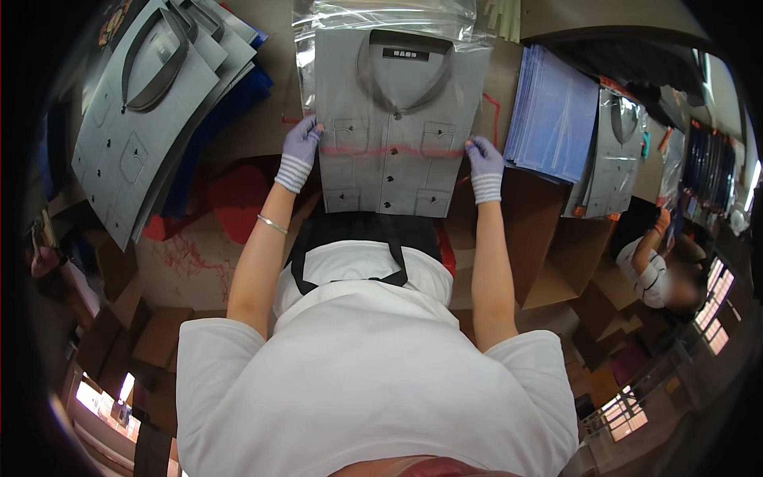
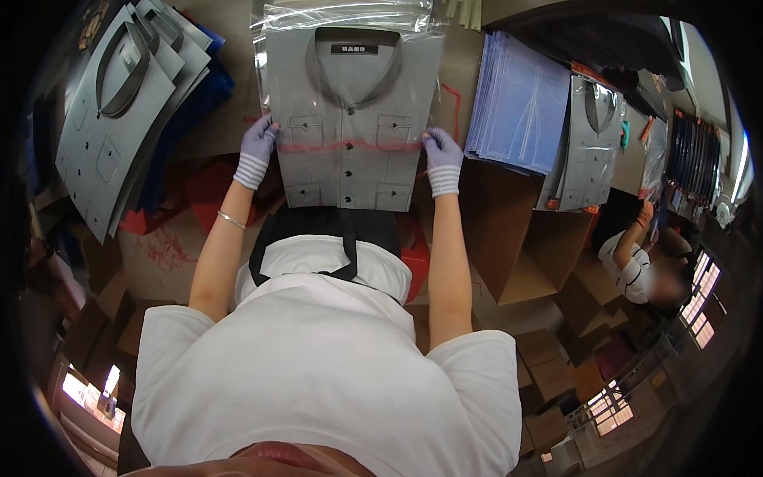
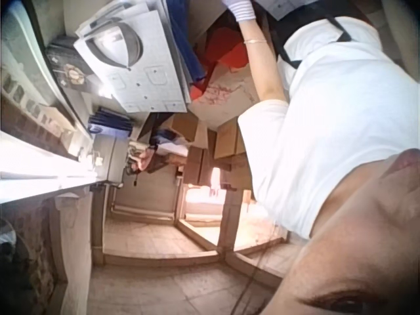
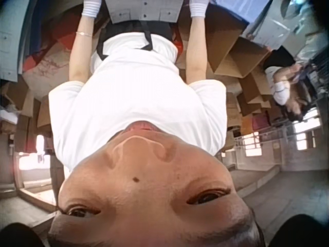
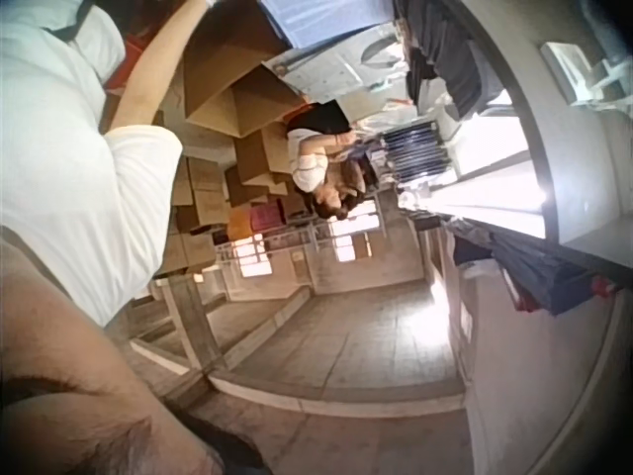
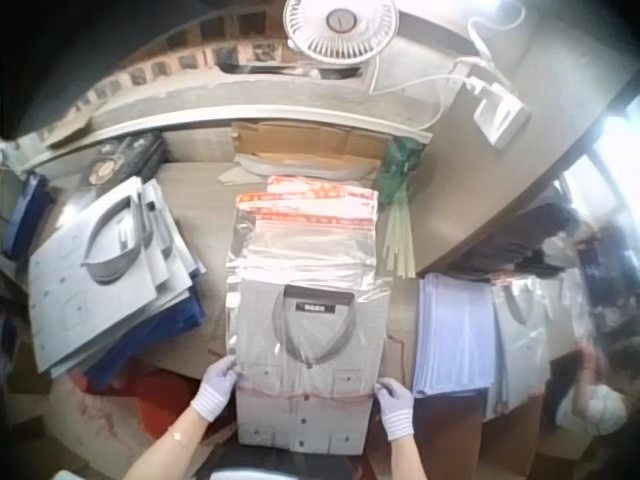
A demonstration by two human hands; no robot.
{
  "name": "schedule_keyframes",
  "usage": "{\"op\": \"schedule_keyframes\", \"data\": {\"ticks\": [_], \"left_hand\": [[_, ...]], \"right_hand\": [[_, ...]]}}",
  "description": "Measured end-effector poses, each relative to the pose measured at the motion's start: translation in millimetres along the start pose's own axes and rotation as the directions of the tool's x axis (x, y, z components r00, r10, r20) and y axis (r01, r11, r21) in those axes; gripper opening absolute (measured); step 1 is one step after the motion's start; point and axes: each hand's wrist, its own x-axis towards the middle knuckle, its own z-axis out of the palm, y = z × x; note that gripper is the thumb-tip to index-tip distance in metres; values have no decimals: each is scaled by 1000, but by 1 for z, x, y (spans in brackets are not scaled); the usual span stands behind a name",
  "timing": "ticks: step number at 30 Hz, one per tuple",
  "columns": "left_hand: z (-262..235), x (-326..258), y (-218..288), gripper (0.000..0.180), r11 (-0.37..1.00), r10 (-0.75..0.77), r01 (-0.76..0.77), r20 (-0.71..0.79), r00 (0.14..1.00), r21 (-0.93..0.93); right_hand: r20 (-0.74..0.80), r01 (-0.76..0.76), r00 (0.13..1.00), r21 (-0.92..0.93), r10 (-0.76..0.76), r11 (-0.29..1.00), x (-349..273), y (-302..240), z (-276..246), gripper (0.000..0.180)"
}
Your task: Packaging folded shirts into plastic bags and placing them into a shipping box.
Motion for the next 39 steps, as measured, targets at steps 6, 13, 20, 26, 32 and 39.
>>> {"op": "schedule_keyframes", "data": {"ticks": [6,13,20,26,32,39], "left_hand": [[-17,-103,-59,15,984,-171,179,372,912,13],[-14,-108,68,23,961,-191,275,677,710,-18],[35,-34,161,49,480,491,-841,717,495,251],[55,96,78,55,325,337,-512,408,848,795],[51,107,76,60,138,205,-419,388,898,897],[11,136,48,41,931,113,-130,67,991,342]], "right_hand": [[144,-181,966,-224,216,958,-124,53,-27,11],[460,-569,820,722,341,394,-139,69,-6,27],[397,-428,898,887,187,173,-41,-96,32,30],[273,640,732,-588,-624,495,-20,-170,-48,27],[395,581,787,-733,-474,354,-66,-274,-55,27],[275,451,892,-584,-357,675,-37,-126,54,23]]}}
